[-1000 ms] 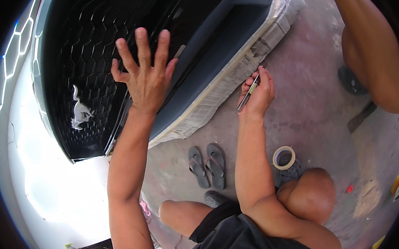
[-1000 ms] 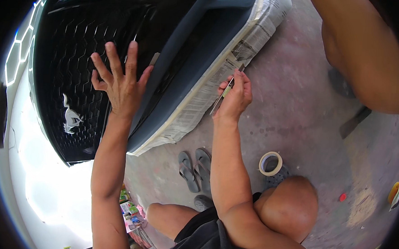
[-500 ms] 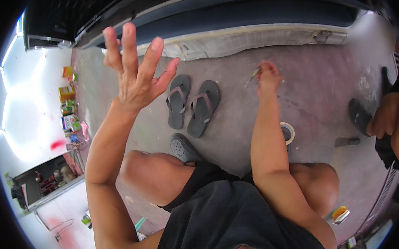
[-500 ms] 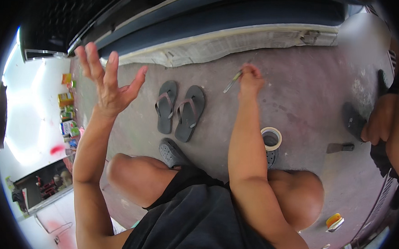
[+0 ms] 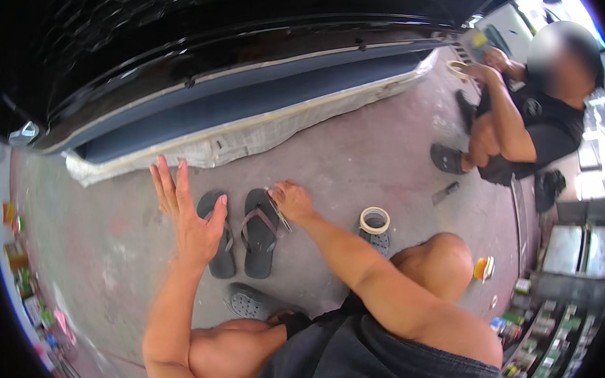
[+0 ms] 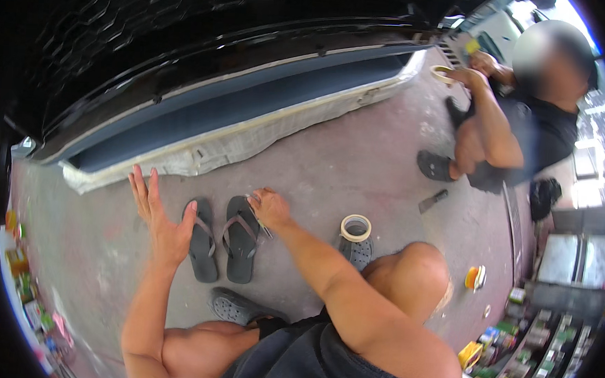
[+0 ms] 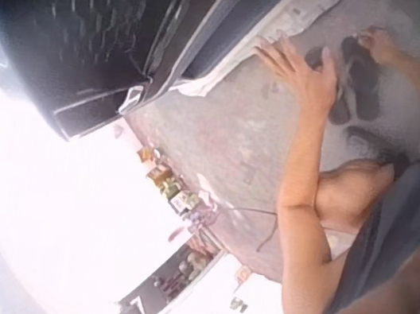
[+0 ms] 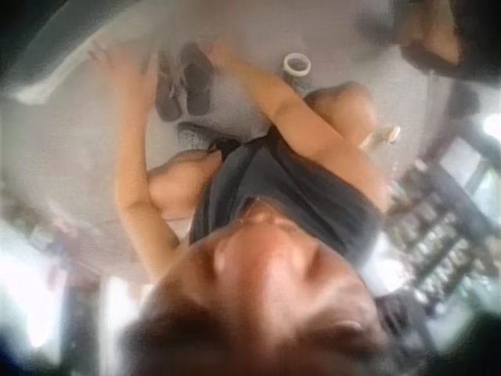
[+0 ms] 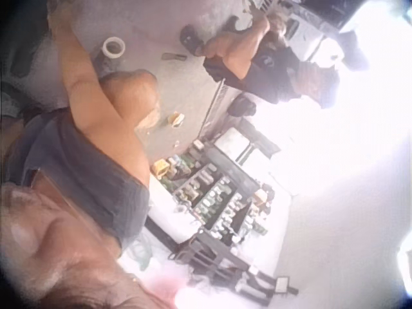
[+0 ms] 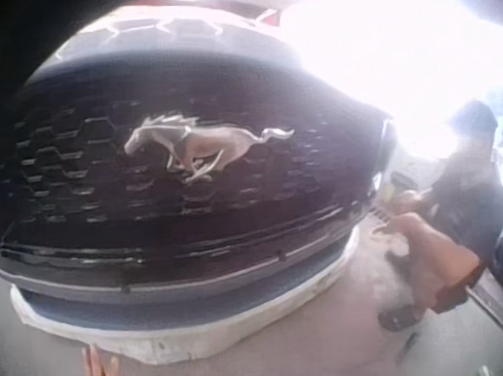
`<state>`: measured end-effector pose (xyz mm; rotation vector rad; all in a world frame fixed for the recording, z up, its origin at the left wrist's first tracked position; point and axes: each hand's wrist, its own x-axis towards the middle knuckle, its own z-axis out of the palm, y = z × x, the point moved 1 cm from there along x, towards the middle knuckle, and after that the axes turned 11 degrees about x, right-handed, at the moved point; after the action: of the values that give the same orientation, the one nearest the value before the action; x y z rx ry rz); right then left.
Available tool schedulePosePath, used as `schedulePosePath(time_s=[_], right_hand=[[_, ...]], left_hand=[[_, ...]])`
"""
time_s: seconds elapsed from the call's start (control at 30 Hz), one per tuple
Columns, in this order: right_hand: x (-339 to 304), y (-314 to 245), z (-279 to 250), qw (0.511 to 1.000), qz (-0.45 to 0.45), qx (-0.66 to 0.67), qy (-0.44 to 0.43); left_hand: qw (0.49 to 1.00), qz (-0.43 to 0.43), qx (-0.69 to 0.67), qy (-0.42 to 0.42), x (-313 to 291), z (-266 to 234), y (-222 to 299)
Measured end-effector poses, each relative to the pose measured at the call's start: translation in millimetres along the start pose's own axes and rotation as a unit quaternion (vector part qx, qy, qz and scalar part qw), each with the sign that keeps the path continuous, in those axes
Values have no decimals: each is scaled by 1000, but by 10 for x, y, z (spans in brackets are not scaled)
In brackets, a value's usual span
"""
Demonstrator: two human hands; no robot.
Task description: The person applies masking tape along the lower edge of a car bumper, smoothing it down and trimming excess with a small blade. The person works along the front bumper edge, repeatedly pressing and cutting the tape.
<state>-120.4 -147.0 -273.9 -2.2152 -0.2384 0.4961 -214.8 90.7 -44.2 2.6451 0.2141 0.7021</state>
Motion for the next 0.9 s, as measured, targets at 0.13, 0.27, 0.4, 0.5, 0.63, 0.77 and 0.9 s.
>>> schedulePosePath(time_s=[0.13, 0.27, 0.4, 0.5, 0.63, 0.77, 0.9], right_hand=[[-56, 90, -938, 992, 21, -90, 87], [-1016, 395, -1393, 938, 162, -254, 171], [-1542, 699, -1304, 896, 235, -376, 31], [-1460, 934, -1374, 902, 228, -367, 25], [-1218, 1031, -1692, 928, 217, -287, 93], [-559, 369, -2143, 988, 103, -102, 58], [87, -1058, -2564, 984, 106, -30, -140]], left_hand=[[997, -24, -77, -16, 25, 46, -40], [989, -58, -129, -31, 15, 67, -80], [980, -94, -164, -65, -67, 44, -126], [973, -115, -189, -72, -107, 33, -184], [964, -117, -221, -87, -68, 99, -246], [948, -64, -284, -129, 22, 264, -211], [915, -70, -360, -169, 112, 349, -170]])
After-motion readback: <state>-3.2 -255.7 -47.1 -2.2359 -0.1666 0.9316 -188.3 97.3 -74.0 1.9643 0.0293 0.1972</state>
